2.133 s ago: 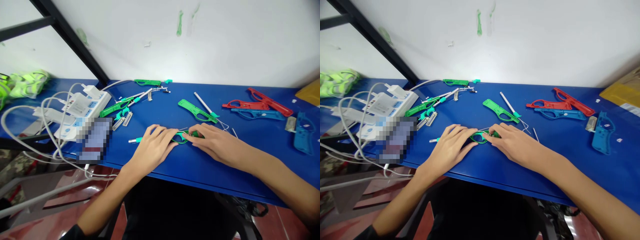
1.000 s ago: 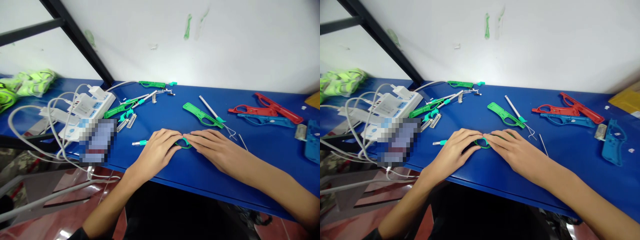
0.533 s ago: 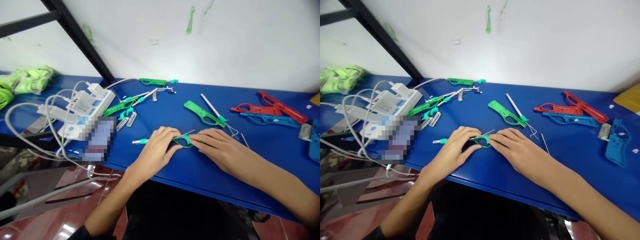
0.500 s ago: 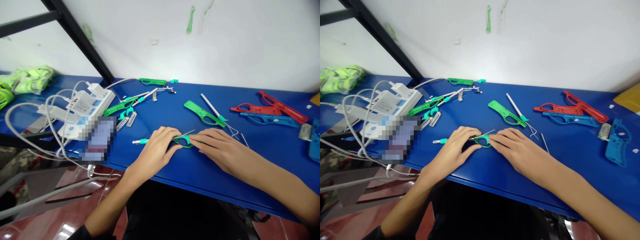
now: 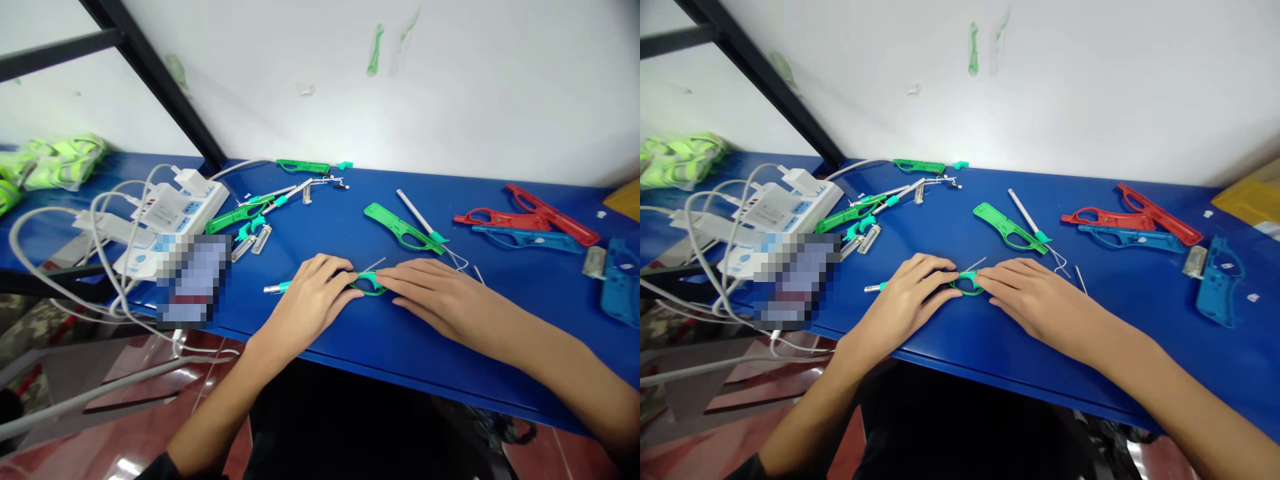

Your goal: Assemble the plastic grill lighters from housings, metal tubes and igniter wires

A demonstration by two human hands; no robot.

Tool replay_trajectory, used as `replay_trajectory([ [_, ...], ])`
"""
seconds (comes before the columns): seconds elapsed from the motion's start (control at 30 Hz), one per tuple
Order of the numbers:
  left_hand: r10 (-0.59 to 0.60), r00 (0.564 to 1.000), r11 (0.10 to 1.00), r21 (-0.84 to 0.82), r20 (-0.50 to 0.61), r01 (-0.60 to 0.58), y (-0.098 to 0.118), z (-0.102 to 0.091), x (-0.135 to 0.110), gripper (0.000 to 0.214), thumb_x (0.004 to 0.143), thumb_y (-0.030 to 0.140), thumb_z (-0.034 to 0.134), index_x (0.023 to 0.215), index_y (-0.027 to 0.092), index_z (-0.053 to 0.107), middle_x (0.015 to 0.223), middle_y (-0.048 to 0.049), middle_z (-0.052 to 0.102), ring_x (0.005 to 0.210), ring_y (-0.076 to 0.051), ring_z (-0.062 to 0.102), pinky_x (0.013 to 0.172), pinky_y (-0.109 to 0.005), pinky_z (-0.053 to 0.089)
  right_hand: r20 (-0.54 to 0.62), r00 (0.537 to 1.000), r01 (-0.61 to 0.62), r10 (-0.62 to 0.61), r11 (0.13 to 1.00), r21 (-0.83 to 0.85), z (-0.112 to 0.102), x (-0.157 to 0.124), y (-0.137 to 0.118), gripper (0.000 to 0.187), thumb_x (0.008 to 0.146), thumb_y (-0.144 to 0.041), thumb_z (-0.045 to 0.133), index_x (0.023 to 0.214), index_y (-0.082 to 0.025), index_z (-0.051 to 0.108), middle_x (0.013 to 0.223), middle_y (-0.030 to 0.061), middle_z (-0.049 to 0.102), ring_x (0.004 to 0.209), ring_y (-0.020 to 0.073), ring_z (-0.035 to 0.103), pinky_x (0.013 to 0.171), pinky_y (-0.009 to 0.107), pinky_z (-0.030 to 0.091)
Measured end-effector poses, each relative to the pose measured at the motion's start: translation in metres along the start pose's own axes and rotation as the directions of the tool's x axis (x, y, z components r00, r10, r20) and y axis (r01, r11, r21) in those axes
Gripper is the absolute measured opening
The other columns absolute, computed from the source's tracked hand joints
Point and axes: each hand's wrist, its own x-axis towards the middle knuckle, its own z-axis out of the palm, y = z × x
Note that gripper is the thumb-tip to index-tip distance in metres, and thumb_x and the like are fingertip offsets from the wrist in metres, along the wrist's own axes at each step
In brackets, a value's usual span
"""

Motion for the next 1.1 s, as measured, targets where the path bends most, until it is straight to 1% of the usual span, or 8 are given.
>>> replay_trajectory([
  [0.23,0.061,0.998,0.998,-0.005,-0.009,-0.061,0.0,-0.001,-0.001,0.021,0.109,0.029,0.062,0.121,0.015,0.073,0.12,-0.0115,0.075,0.111,-0.026,0.067,0.096,-0.045,0.061,-0.058,0.998,-0.019,0.023,0.997,0.076,0.007,0.002,0.004,0.034,0.11,-0.015,0.052,0.134,-0.021,0.074,0.124,0.0107,0.079,0.111,0.0226,0.075,0.099,0.041,0.063],
  [0.53,0.075,0.994,0.995,-0.063,-0.081,-0.08,-0.003,0.002,-0.005,0.017,0.109,0.023,0.063,0.119,0.017,0.075,0.115,-0.0103,0.078,0.108,-0.024,0.071,0.091,-0.042,0.064,-0.088,0.996,0.019,-0.014,0.998,0.06,0.008,0.001,0.006,0.04,0.108,-0.013,0.053,0.14,-0.025,0.074,0.122,0.0083,0.082,0.105,0.0224,0.075,0.093,0.041,0.064],
  [0.67,0.103,0.991,0.994,-0.025,-0.088,-0.105,-0.005,0.002,-0.005,0.016,0.107,0.027,0.066,0.118,0.017,0.074,0.116,-0.0083,0.08,0.109,-0.025,0.071,0.099,-0.045,0.06,-0.023,0.997,0.071,-0.071,0.997,-0.011,0.004,0.0,0.004,0.043,0.107,-0.009,0.048,0.14,-0.021,0.073,0.126,0.0099,0.082,0.109,0.0236,0.075,0.098,0.043,0.064],
  [0.73,0.101,0.993,0.995,0.013,-0.058,-0.1,-0.004,0.001,-0.004,0.017,0.107,0.029,0.067,0.118,0.017,0.073,0.119,-0.0077,0.08,0.111,-0.025,0.07,0.104,-0.047,0.057,-0.036,0.997,0.073,-0.074,0.997,-0.026,0.003,0.001,0.003,0.04,0.108,-0.01,0.048,0.137,-0.02,0.074,0.124,0.0097,0.082,0.109,0.0236,0.075,0.099,0.043,0.064],
  [0.83,0.078,0.996,0.997,0.02,-0.034,-0.078,-0.003,0.001,-0.004,0.017,0.108,0.029,0.066,0.118,0.016,0.072,0.122,-0.0077,0.079,0.113,-0.025,0.069,0.104,-0.045,0.055,-0.132,0.991,0.013,-0.008,0.999,0.038,0.004,0.003,0.004,0.026,0.109,-0.021,0.058,0.129,-0.021,0.075,0.117,0.0079,0.083,0.105,0.0225,0.076,0.096,0.04,0.064],
  [0.93,0.081,0.996,0.997,0.008,-0.043,-0.081,-0.003,0.001,-0.004,0.017,0.108,0.029,0.065,0.119,0.017,0.07,0.122,-0.0067,0.079,0.113,-0.025,0.068,0.105,-0.044,0.053,-0.237,0.955,-0.152,0.176,0.982,0.116,0.009,0.007,0.005,0.026,0.108,-0.029,0.064,0.13,-0.019,0.072,0.113,0.0098,0.08,0.1,0.0214,0.076,0.09,0.036,0.064],
  [1.0,0.078,0.996,0.997,0.003,-0.043,-0.078,-0.003,0.001,-0.004,0.017,0.108,0.029,0.065,0.12,0.018,0.07,0.121,-0.0061,0.079,0.113,-0.024,0.068,0.107,-0.044,0.052,-0.23,0.939,-0.235,0.257,0.965,0.118,0.013,0.011,0.005,0.034,0.109,-0.032,0.062,0.139,-0.017,0.067,0.119,0.0124,0.077,0.101,0.0226,0.076,0.088,0.037,0.064],
  [1.1,0.064,0.997,0.998,-0.007,-0.038,-0.064,-0.002,0.001,-0.004,0.018,0.108,0.03,0.065,0.122,0.018,0.068,0.121,-0.0059,0.079,0.113,-0.024,0.068,0.107,-0.044,0.052,-0.17,0.955,-0.23,0.243,0.969,0.095,0.021,0.015,0.007,0.033,0.111,-0.032,0.057,0.14,-0.018,0.067,0.122,0.013,0.076,0.106,0.0246,0.075,0.09,0.04,0.063],
])
